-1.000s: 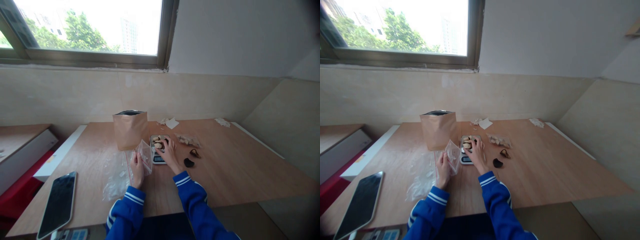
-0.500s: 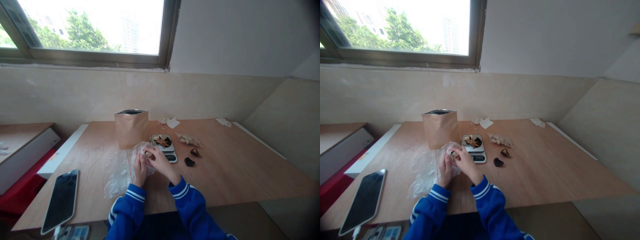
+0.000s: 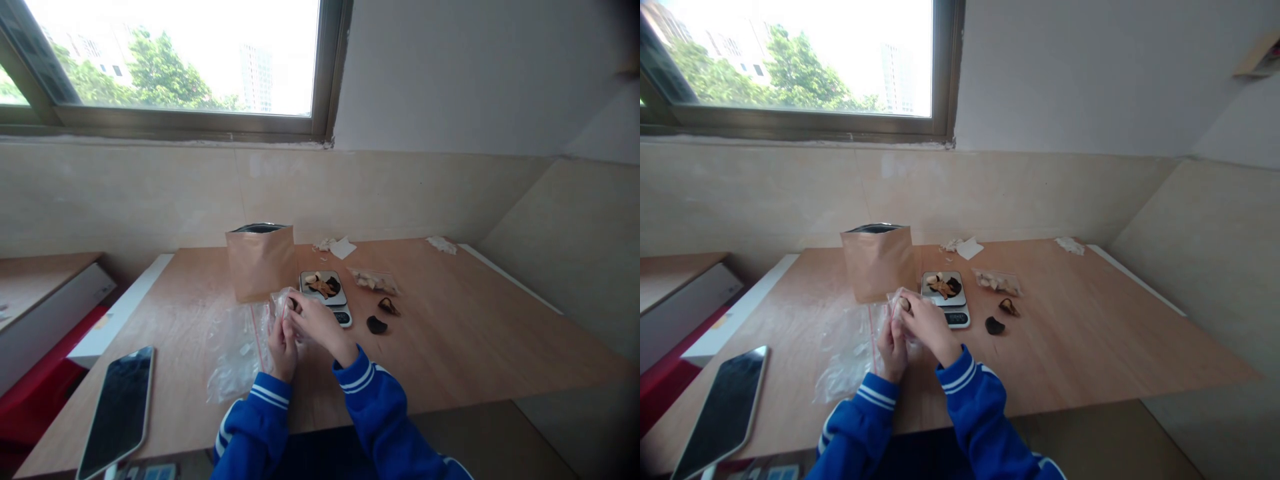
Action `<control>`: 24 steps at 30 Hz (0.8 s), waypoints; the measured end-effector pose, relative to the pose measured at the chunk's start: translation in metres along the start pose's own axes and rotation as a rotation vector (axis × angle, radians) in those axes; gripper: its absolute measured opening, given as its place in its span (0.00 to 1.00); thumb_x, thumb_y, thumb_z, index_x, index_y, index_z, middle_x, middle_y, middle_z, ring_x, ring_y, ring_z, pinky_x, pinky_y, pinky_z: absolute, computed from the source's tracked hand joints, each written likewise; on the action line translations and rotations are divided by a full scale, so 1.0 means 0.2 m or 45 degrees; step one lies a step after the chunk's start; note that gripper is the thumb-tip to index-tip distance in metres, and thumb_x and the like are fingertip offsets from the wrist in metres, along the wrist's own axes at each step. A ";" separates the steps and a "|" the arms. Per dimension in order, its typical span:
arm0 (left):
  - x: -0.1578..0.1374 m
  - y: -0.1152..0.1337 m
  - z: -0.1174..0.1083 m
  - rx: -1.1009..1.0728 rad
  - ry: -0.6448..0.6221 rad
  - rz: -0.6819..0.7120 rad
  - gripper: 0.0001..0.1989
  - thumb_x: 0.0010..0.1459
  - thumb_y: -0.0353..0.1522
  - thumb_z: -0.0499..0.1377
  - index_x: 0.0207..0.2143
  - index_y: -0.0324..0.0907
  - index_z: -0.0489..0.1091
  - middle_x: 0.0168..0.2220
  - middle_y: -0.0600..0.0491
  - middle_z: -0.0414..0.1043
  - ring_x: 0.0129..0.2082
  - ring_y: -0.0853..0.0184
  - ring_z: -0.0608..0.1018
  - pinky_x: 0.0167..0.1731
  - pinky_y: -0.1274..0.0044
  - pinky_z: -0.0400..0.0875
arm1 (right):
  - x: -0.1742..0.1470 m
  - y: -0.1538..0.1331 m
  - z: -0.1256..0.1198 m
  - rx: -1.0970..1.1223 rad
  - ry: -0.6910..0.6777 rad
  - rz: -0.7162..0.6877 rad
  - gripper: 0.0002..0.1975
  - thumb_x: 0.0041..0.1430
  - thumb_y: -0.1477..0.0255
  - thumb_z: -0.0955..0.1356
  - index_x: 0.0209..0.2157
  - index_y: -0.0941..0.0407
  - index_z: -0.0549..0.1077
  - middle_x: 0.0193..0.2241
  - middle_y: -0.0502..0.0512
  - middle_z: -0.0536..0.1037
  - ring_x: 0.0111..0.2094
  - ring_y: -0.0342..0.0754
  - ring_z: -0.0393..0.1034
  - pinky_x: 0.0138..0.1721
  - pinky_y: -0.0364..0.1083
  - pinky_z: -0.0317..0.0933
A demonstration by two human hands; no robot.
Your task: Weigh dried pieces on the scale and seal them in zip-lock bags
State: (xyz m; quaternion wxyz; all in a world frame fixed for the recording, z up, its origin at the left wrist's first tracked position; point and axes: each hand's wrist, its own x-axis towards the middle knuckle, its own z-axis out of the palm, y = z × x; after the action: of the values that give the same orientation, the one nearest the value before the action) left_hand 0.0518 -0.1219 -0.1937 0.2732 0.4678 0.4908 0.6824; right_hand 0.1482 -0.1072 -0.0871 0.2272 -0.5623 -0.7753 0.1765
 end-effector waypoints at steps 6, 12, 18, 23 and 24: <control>0.04 0.03 0.01 0.091 0.256 -0.083 0.23 0.60 0.51 0.49 0.24 0.42 0.63 0.19 0.57 0.60 0.21 0.70 0.64 0.22 0.77 0.59 | 0.08 0.22 -0.05 0.274 0.600 -0.025 0.16 0.67 0.67 0.58 0.44 0.56 0.74 0.40 0.59 0.77 0.41 0.50 0.72 0.45 0.47 0.64; 0.05 0.02 0.01 0.067 0.207 -0.097 0.23 0.60 0.50 0.50 0.25 0.42 0.64 0.20 0.57 0.62 0.22 0.69 0.66 0.24 0.77 0.60 | 0.17 0.60 0.13 -0.245 0.456 0.111 0.23 0.59 0.66 0.67 0.56 0.54 0.68 0.57 0.66 0.64 0.59 0.61 0.58 0.56 0.59 0.54; 0.04 0.00 0.01 0.043 0.182 -0.132 0.21 0.60 0.49 0.51 0.28 0.42 0.67 0.23 0.54 0.66 0.27 0.66 0.71 0.28 0.76 0.64 | 0.18 0.73 0.20 -0.299 0.442 0.099 0.16 0.60 0.66 0.66 0.47 0.57 0.74 0.42 0.62 0.70 0.47 0.57 0.65 0.48 0.54 0.60; 0.04 -0.01 0.01 0.019 0.169 -0.154 0.20 0.60 0.49 0.52 0.28 0.43 0.67 0.23 0.54 0.66 0.29 0.65 0.71 0.29 0.76 0.65 | 0.16 0.73 0.19 -0.225 0.560 0.098 0.12 0.58 0.68 0.66 0.41 0.58 0.74 0.39 0.60 0.70 0.42 0.56 0.67 0.45 0.52 0.62; 0.04 -0.01 0.01 0.011 0.164 -0.157 0.20 0.59 0.50 0.52 0.28 0.43 0.67 0.23 0.54 0.66 0.29 0.65 0.71 0.29 0.76 0.65 | 0.15 0.72 0.19 -0.164 0.572 0.095 0.11 0.58 0.69 0.66 0.40 0.58 0.74 0.38 0.60 0.70 0.41 0.54 0.68 0.44 0.51 0.63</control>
State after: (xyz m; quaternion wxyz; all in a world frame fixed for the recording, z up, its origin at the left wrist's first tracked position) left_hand 0.0502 -0.1136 -0.1917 0.2805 0.3928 0.5383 0.6909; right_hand 0.2341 -0.0354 -0.1901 0.3509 -0.6290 -0.6937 0.0054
